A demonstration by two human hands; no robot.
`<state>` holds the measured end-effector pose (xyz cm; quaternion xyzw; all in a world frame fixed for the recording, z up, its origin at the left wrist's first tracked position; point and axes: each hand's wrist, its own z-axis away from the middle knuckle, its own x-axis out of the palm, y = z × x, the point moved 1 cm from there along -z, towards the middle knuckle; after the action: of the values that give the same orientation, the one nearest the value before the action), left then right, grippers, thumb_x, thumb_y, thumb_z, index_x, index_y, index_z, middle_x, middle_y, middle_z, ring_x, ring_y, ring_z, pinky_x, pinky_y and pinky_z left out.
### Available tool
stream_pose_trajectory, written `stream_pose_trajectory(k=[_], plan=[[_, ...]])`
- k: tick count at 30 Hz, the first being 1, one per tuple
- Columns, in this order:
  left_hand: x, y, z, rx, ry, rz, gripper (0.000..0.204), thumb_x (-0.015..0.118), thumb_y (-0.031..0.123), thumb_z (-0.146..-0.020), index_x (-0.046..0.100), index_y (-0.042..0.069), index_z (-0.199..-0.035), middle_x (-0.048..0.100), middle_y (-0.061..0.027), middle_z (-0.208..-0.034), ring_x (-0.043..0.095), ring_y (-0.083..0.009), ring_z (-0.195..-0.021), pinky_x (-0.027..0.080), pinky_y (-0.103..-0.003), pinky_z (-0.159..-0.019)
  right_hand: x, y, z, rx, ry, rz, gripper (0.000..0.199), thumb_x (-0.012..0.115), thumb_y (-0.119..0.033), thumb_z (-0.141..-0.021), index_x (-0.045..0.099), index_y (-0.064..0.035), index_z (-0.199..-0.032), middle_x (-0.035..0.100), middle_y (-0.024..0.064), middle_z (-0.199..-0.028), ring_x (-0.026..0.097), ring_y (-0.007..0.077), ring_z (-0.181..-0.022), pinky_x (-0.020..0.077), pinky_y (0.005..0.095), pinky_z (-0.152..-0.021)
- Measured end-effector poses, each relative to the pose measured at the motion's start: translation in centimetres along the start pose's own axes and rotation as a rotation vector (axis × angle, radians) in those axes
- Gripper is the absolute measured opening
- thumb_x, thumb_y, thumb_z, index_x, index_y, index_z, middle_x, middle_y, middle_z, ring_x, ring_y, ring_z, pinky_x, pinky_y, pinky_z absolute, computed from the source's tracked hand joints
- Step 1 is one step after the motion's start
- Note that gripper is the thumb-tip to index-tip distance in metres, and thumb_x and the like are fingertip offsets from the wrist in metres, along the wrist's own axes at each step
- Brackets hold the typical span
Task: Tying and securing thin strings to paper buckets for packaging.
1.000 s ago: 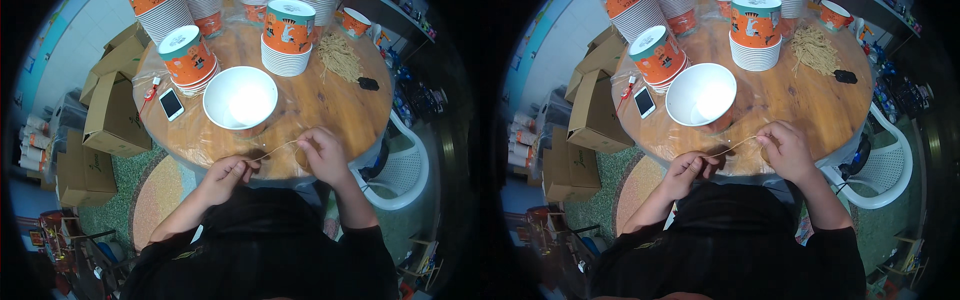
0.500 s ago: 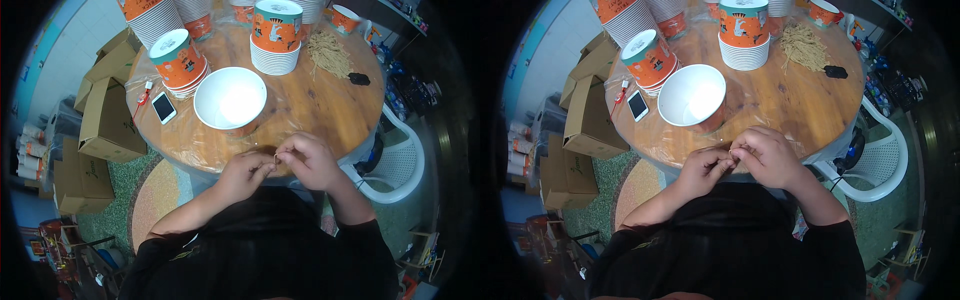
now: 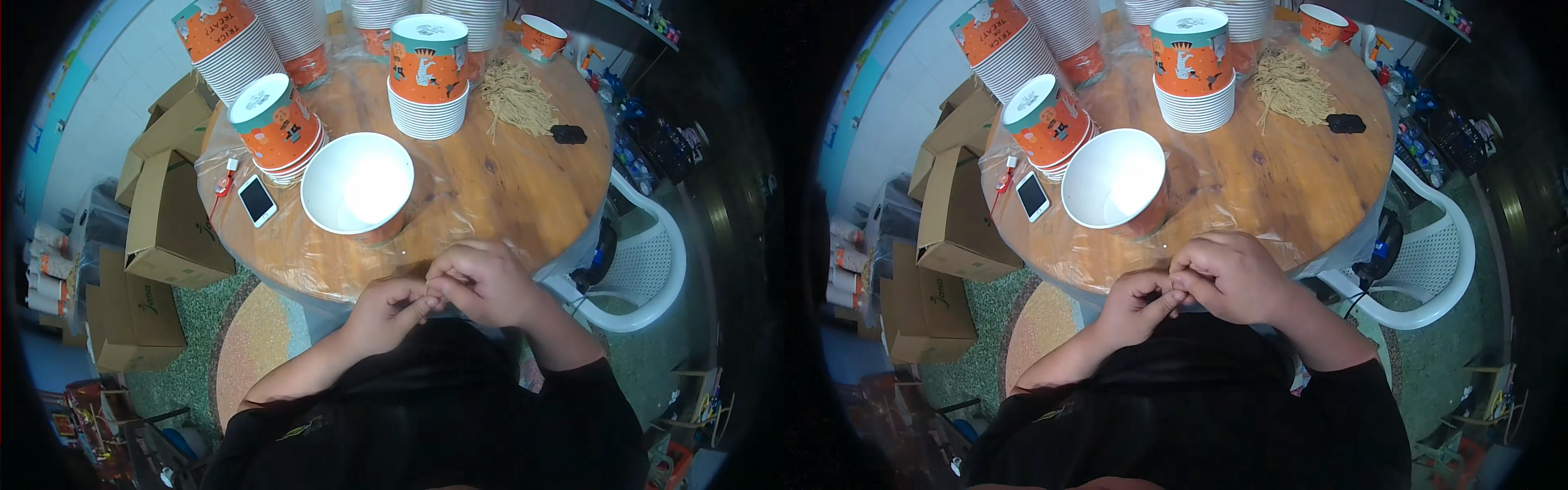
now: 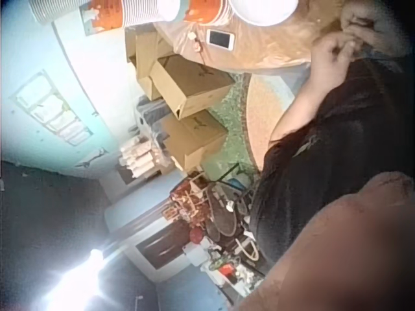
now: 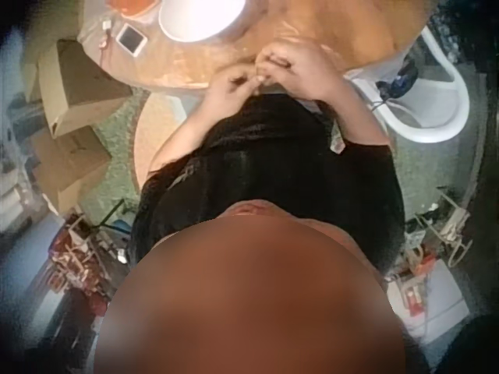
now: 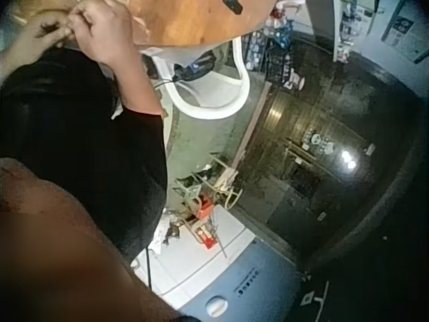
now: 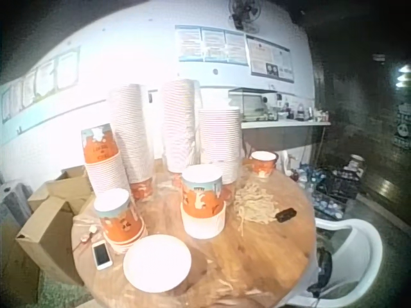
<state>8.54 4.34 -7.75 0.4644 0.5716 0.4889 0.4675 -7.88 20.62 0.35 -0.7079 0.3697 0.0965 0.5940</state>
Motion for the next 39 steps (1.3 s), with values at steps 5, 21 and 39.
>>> stream_pose_trajectory(k=[5, 21, 39], plan=[[-1.2, -0.4, 1.0, -0.178, 0.047, 0.161, 0.021, 0.068, 0.012, -0.115, 0.076, -0.002, -0.128, 0.079, -0.0062, -0.101, 0.068, -0.0091, -0.082, 0.057, -0.025, -0.074, -1.0, 1.8, 0.2, -0.048, 0.129, 0.076, 0.009, 0.079, -0.012, -0.096, 0.074, -0.0051, -0.098, 0.074, 0.0123, -0.090, 0.073, 0.0334, -0.081, 0.0570, 0.0427, -0.072], [-3.1, 0.1, 1.7, -0.030, 0.286, -0.502, 0.013, 0.074, 0.007, -0.108, 0.079, -0.002, -0.115, 0.078, -0.0110, -0.099, 0.072, -0.0208, -0.084, 0.058, -0.033, -0.077, -0.4, 6.1, -1.0, 0.014, 0.300, 0.289, 0.019, 0.081, -0.012, -0.094, 0.075, -0.0056, -0.111, 0.072, 0.0141, -0.108, 0.071, 0.0345, -0.107, 0.0564, 0.0459, -0.093], [-3.4, -1.1, 1.5, -0.286, 0.274, 0.021, 0.012, 0.076, 0.010, -0.109, 0.075, -0.002, -0.106, 0.078, -0.0046, -0.092, 0.070, -0.0094, -0.077, 0.057, -0.025, -0.068, 6.6, 4.0, -0.1, 0.021, 0.089, -0.081, 0.033, 0.097, -0.015, -0.082, 0.087, -0.0025, -0.111, 0.071, 0.0077, -0.082, 0.068, 0.0196, -0.074, 0.0535, 0.0342, -0.068]])
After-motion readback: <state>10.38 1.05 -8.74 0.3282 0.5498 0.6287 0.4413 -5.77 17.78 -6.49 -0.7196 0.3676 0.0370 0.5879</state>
